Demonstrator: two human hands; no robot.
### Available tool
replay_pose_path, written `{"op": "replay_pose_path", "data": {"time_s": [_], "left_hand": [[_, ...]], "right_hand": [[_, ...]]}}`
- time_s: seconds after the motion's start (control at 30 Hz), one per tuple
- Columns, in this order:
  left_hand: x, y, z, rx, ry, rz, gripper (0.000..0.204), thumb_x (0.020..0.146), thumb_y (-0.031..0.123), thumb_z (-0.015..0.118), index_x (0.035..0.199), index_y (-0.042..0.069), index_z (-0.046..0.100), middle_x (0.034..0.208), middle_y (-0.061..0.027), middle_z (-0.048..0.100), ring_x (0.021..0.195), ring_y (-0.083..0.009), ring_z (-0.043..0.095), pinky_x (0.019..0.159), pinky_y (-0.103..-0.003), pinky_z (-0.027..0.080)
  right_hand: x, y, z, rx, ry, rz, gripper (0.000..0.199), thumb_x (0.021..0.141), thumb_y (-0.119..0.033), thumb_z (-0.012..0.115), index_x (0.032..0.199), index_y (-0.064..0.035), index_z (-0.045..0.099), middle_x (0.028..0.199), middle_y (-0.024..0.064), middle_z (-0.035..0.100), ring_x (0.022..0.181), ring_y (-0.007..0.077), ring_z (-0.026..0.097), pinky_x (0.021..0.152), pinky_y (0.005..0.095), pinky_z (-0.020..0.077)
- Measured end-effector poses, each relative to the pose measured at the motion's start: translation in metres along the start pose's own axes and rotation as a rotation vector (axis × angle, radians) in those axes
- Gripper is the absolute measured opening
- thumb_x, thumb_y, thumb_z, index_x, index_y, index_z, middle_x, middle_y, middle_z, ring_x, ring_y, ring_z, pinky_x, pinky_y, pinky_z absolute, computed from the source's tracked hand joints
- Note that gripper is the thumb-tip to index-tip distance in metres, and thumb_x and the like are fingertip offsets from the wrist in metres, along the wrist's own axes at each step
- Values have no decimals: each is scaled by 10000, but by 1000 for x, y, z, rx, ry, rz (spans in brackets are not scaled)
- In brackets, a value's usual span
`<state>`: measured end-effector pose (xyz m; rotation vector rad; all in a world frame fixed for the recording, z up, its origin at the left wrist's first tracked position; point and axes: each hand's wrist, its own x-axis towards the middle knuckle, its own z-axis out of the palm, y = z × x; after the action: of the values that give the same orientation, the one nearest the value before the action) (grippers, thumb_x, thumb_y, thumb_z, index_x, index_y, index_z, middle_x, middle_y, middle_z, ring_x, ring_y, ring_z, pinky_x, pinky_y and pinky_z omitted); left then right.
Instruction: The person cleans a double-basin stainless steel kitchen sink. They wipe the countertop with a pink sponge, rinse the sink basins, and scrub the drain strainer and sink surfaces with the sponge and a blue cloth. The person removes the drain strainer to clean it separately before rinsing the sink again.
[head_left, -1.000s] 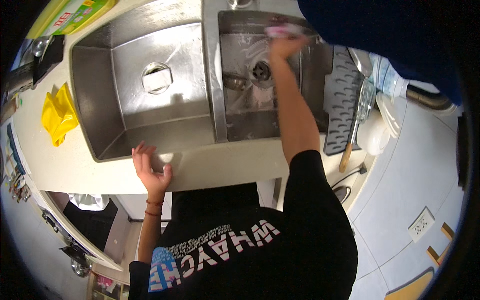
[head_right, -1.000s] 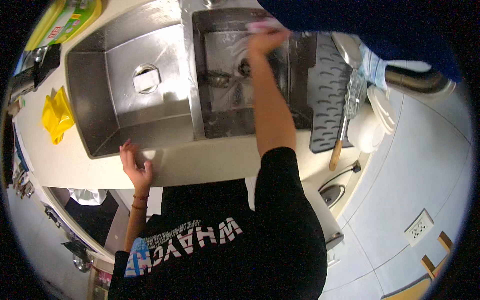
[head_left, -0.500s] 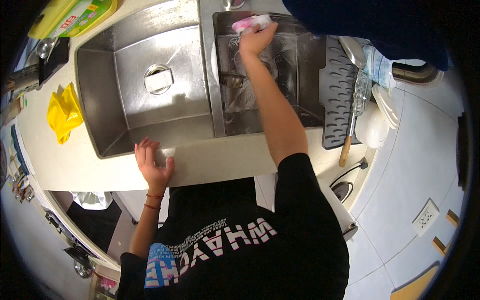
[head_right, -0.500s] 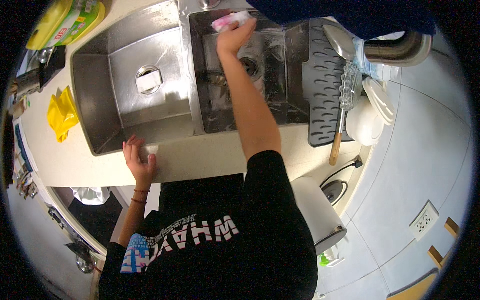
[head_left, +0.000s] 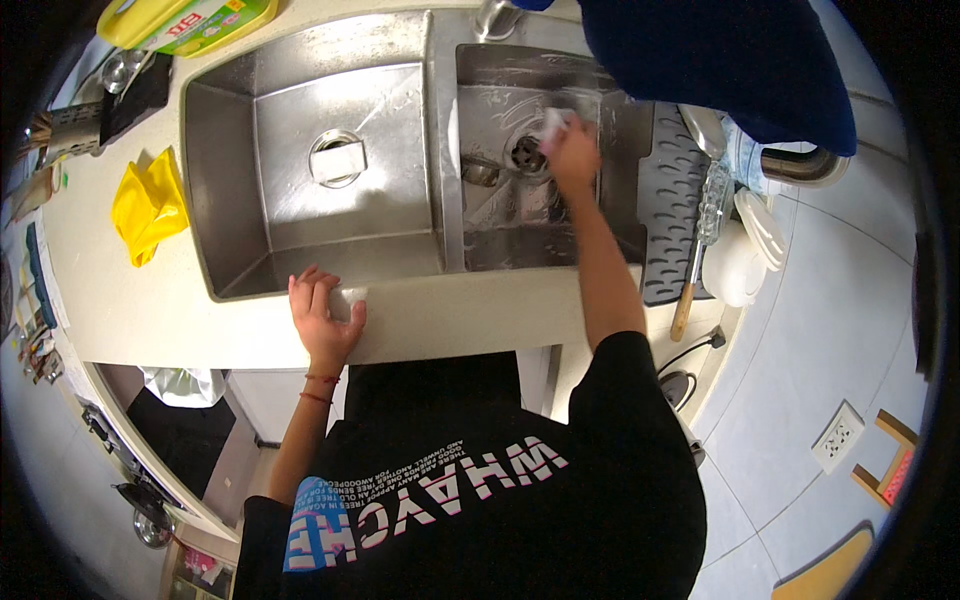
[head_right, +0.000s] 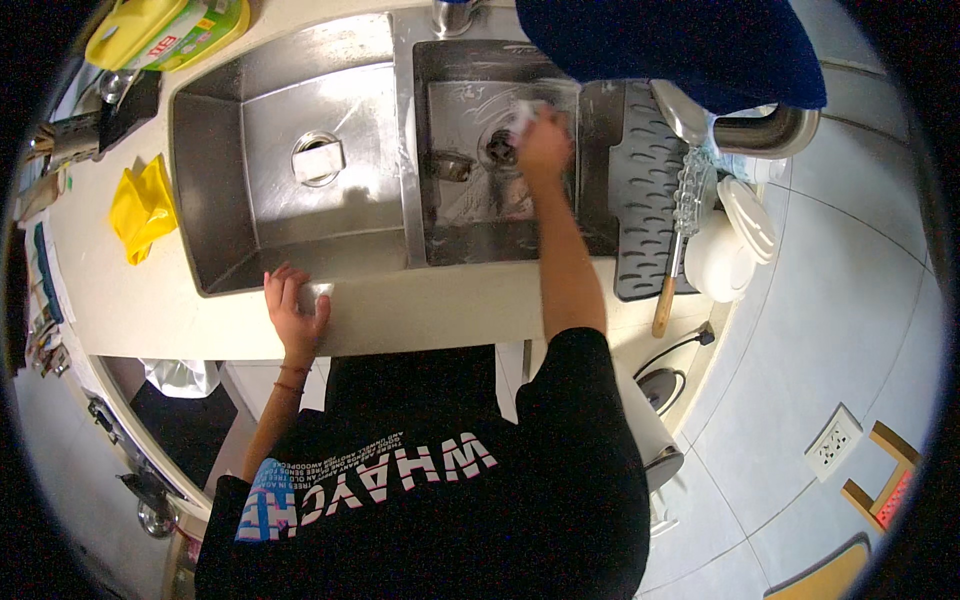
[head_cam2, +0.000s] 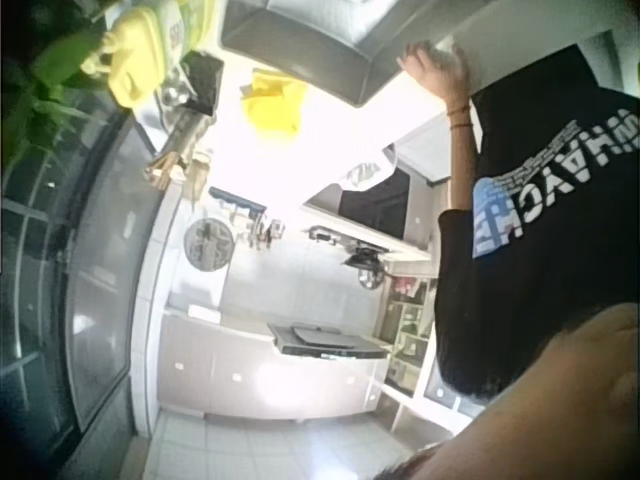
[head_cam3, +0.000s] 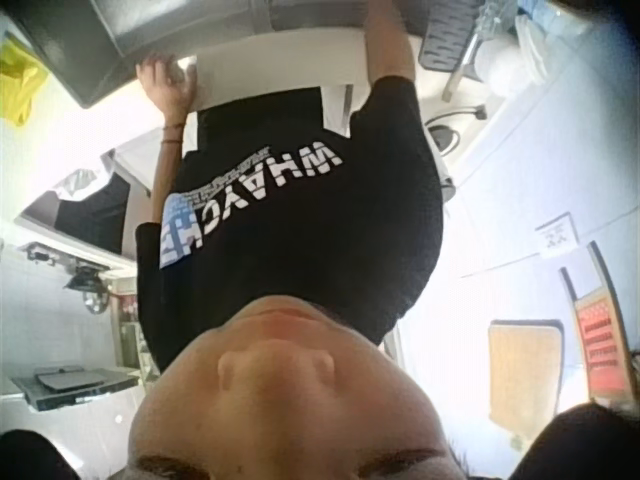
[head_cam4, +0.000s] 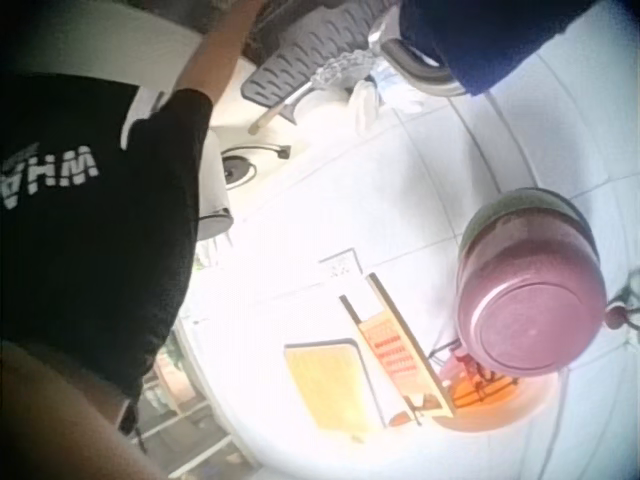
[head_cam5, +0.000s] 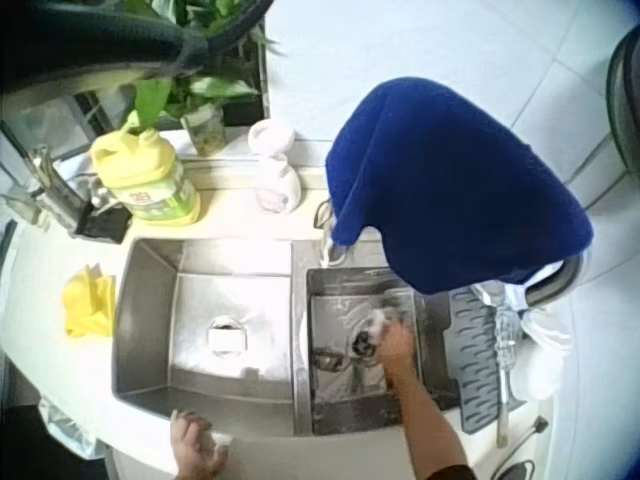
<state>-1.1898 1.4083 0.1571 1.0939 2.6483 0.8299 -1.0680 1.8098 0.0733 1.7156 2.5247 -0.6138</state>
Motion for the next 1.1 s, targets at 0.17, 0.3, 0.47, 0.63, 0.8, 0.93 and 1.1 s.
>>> {"op": "replay_pose_path", "data": {"time_s": [0.17,0.3,0.47,0.63,0.8,0.93,1.1], "left_hand": [[2,3,1,-20,4,18,358,657,232,709,944,52,593,994,-108,570,1111,-354,537,1062,-538,316],[1,1,1,-3,-11,13,356,653,223,721,944,59,597,999,-99,573,1109,-349,542,1060,-535,319],[1,2,2,7,-13,11,356,641,201,737,939,64,599,997,-91,571,1112,-345,547,1058,-536,322],[3,4,0,34,-24,14,360,639,206,745,936,67,596,991,-86,569,1108,-340,550,1056,-542,321],[3,3,3,12,-10,24,369,644,216,747,945,69,592,993,-86,565,1097,-340,550,1058,-544,317],[-1,0,2,25,-15,0,366,654,228,740,949,66,594,992,-88,563,1102,-338,547,1060,-545,314],[3,1,3,6,-29,32,390,668,238,730,982,55,589,1014,-103,567,1109,-341,538,1065,-541,310]], "right_hand": [[-20,56,-2,-659,27,-330,299,843,-287,649,1043,-65,654,1259,183,532,1101,374,553,860,545,465],[-24,12,25,87,-272,-611,277,832,-261,660,1011,-49,661,1172,186,589,1031,374,583,868,470,487],[-24,4,34,83,-535,-806,201,836,-184,633,969,-34,642,970,187,649,885,388,630,800,448,517],[-28,24,9,-205,-360,-653,169,810,-141,622,940,-35,644,913,186,658,870,386,641,784,466,522],[-8,44,18,-421,-538,-520,252,824,-179,643,1021,-22,647,1035,194,636,917,386,627,860,458,479],[-2,47,33,-239,-385,-509,360,864,-223,615,1119,29,585,1133,228,600,1097,370,572,923,455,475],[1,87,66,-237,-176,-678,413,914,-250,570,1214,33,549,1203,220,589,1178,358,533,1007,419,421]]}}
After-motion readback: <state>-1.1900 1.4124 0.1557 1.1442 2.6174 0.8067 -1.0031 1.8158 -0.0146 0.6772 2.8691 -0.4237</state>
